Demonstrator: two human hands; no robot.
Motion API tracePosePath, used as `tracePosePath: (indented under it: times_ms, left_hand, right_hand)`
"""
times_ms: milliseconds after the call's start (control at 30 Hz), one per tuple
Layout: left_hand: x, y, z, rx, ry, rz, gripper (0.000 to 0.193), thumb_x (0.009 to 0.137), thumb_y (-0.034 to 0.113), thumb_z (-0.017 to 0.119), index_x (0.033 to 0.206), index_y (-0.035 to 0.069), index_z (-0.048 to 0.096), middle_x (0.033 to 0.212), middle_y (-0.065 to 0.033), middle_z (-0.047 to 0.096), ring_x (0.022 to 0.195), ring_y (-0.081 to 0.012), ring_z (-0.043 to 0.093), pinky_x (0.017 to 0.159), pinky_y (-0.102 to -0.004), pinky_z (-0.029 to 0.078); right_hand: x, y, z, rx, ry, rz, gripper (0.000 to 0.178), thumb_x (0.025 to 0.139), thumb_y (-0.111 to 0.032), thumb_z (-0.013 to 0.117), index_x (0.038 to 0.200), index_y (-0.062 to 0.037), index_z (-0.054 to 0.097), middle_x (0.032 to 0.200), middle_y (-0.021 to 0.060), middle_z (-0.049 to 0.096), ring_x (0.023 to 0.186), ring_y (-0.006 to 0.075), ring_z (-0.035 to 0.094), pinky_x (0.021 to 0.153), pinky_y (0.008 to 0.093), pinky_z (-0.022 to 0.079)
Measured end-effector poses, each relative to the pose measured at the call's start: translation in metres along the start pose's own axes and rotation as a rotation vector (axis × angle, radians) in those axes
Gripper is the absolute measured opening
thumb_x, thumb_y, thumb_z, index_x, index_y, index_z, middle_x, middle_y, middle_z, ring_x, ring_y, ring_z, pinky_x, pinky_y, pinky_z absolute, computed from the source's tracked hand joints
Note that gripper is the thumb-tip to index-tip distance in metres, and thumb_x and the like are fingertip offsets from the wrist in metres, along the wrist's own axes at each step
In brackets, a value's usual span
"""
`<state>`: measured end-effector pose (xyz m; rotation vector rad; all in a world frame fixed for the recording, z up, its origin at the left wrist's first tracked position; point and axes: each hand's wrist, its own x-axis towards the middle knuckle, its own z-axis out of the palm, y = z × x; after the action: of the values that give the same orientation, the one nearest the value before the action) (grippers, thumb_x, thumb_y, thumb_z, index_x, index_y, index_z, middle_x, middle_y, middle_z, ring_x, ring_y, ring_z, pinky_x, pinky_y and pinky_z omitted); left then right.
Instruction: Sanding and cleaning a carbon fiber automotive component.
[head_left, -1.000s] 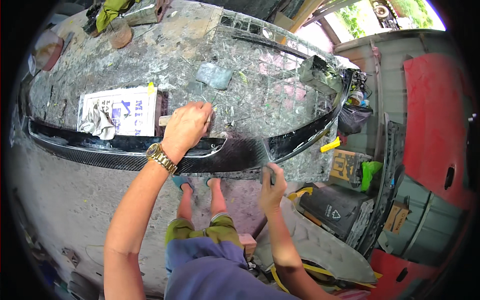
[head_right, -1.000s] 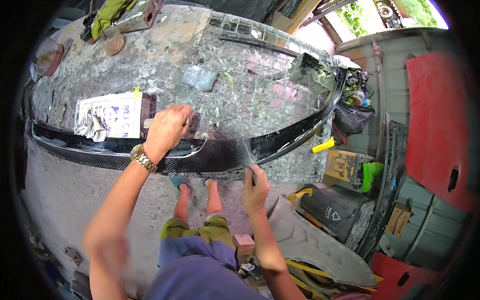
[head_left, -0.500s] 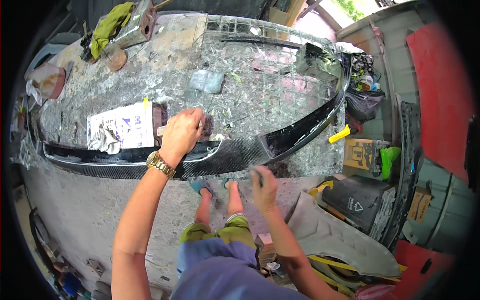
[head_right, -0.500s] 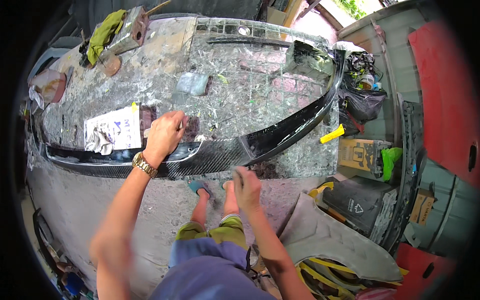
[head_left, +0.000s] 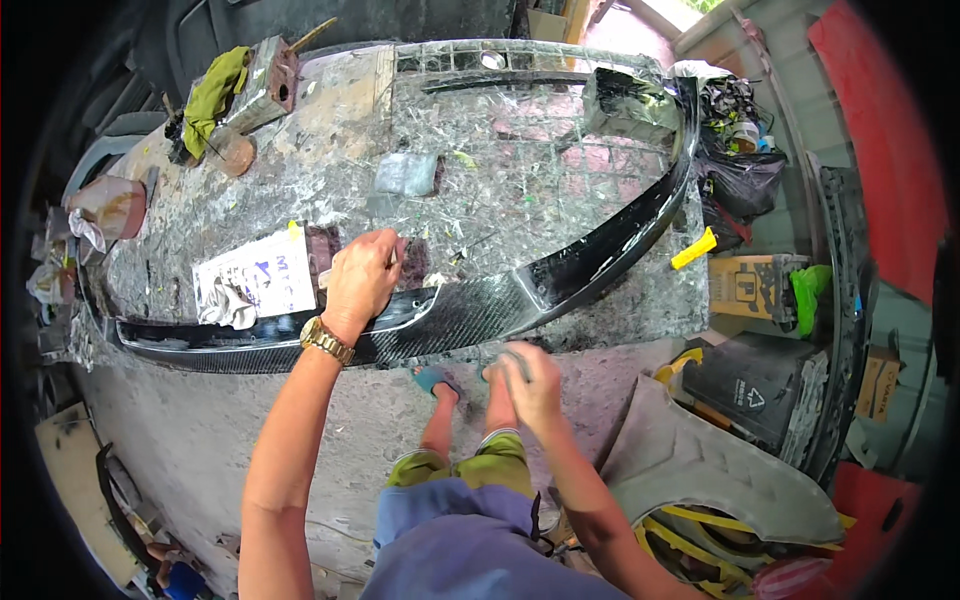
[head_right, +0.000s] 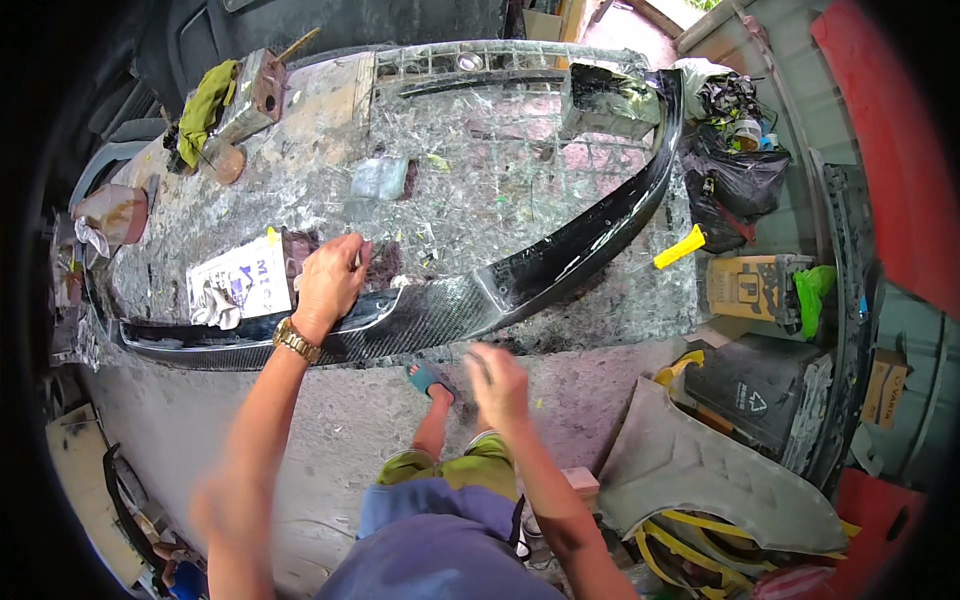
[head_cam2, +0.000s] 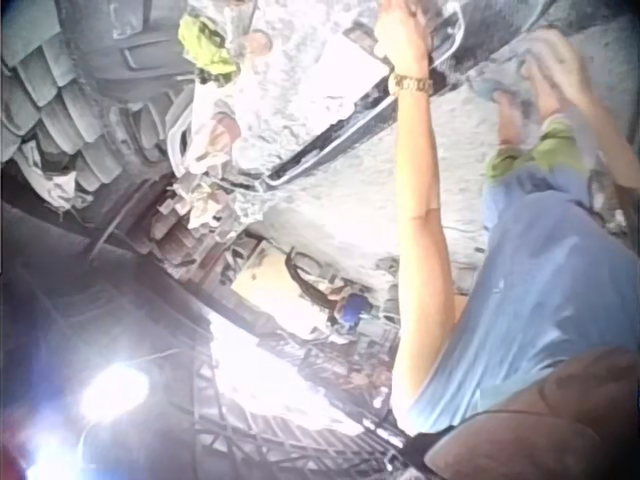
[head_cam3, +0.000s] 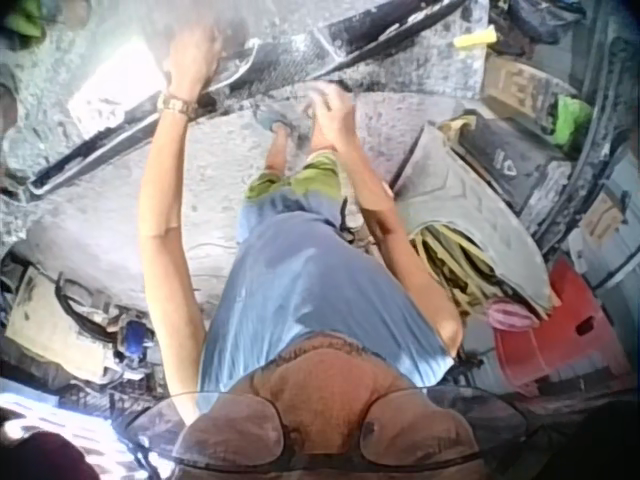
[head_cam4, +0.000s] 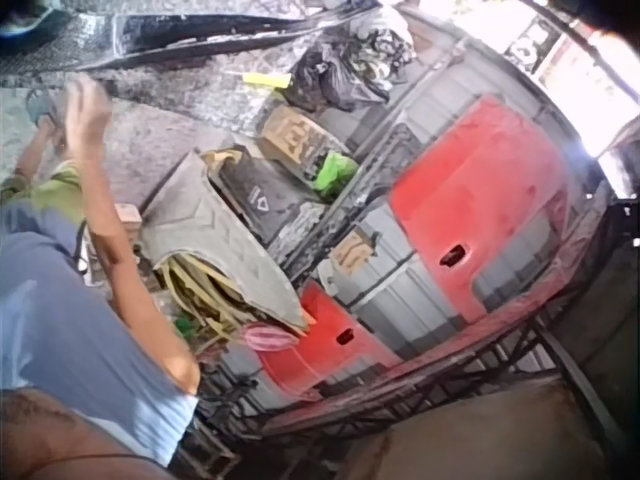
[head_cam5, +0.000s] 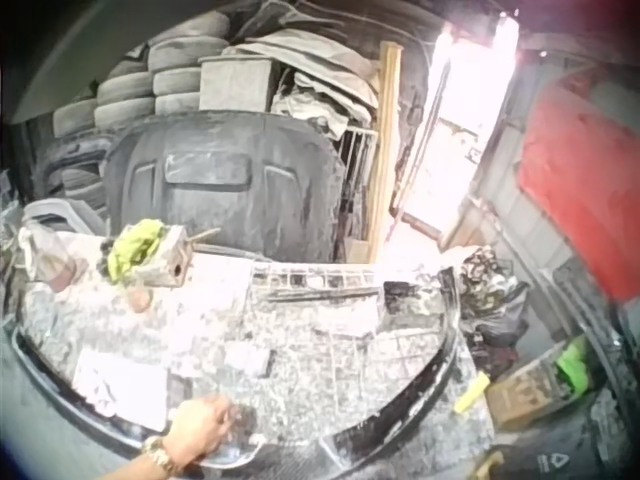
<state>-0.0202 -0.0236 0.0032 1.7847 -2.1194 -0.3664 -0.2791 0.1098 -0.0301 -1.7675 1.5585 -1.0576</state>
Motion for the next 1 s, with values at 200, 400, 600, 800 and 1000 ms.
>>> tracePosePath:
  times_ms: [200, 400, 600, 800, 1000]
  left_hand:
    - [0.003, 0.003, 0.003, 0.006, 0.014, 0.011, 0.024, 0.093, 0.024, 0.058, 0.081, 0.004, 0.053, 0.077, -0.0184, 0.061, 0.074, -0.0401, 0.060, 0.065, -0.0487, 0.047]
    - [0.000, 0.000, 0.002, 0.040, -0.042, -0.024, 0.021, 0.092, 0.021, 0.059, 0.081, 0.004, 0.053, 0.076, -0.0184, 0.061, 0.073, -0.0403, 0.060, 0.064, -0.0494, 0.047]
    - [0.006, 0.003, 0.009, 0.080, -0.060, -0.032, 0.027, 0.094, 0.027, 0.056, 0.079, 0.004, 0.053, 0.074, -0.0189, 0.061, 0.072, -0.0408, 0.060, 0.063, -0.0495, 0.046]
    - [0.007, -0.002, 0.004, 0.086, -0.047, -0.053, 0.033, 0.095, 0.032, 0.056, 0.080, 0.003, 0.059, 0.068, -0.0220, 0.060, 0.064, -0.0424, 0.059, 0.058, -0.0491, 0.044]
    - [0.009, 0.002, 0.014, 0.020, -0.141, 0.009, 0.030, 0.094, 0.028, 0.056, 0.079, 0.003, 0.057, 0.069, -0.0210, 0.061, 0.065, -0.0417, 0.060, 0.058, -0.0498, 0.044]
  right_hand:
    - [0.001, 0.001, -0.005, 0.001, -0.013, 0.035, 0.022, 0.085, -0.008, 0.069, 0.105, -0.0053, 0.061, 0.086, 0.0170, 0.067, 0.076, 0.0343, 0.065, 0.067, 0.0418, 0.050]
    - [-0.028, -0.041, -0.022, 0.338, -0.103, 0.639, 0.067, 0.093, -0.014, 0.060, 0.151, -0.0097, 0.026, 0.093, 0.0224, 0.069, 0.085, 0.0364, 0.068, 0.077, 0.0414, 0.052]
    - [-0.027, -0.071, 0.031, 0.002, -0.317, 0.460, 0.092, 0.092, -0.021, 0.060, 0.154, -0.0078, -0.006, 0.073, 0.0244, 0.064, 0.062, 0.0402, 0.061, 0.067, 0.0470, 0.048]
    - [-0.046, -0.053, 0.026, 0.209, 0.062, 0.526, 0.082, 0.089, -0.011, 0.059, 0.154, -0.0048, 0.010, 0.069, 0.0220, 0.063, 0.059, 0.0358, 0.062, 0.057, 0.0446, 0.048]
    - [-0.030, -0.067, 0.037, 0.054, -0.020, 0.493, 0.068, 0.091, -0.011, 0.056, 0.149, -0.0013, 0.022, 0.075, 0.0256, 0.061, 0.069, 0.0403, 0.063, 0.062, 0.0504, 0.049]
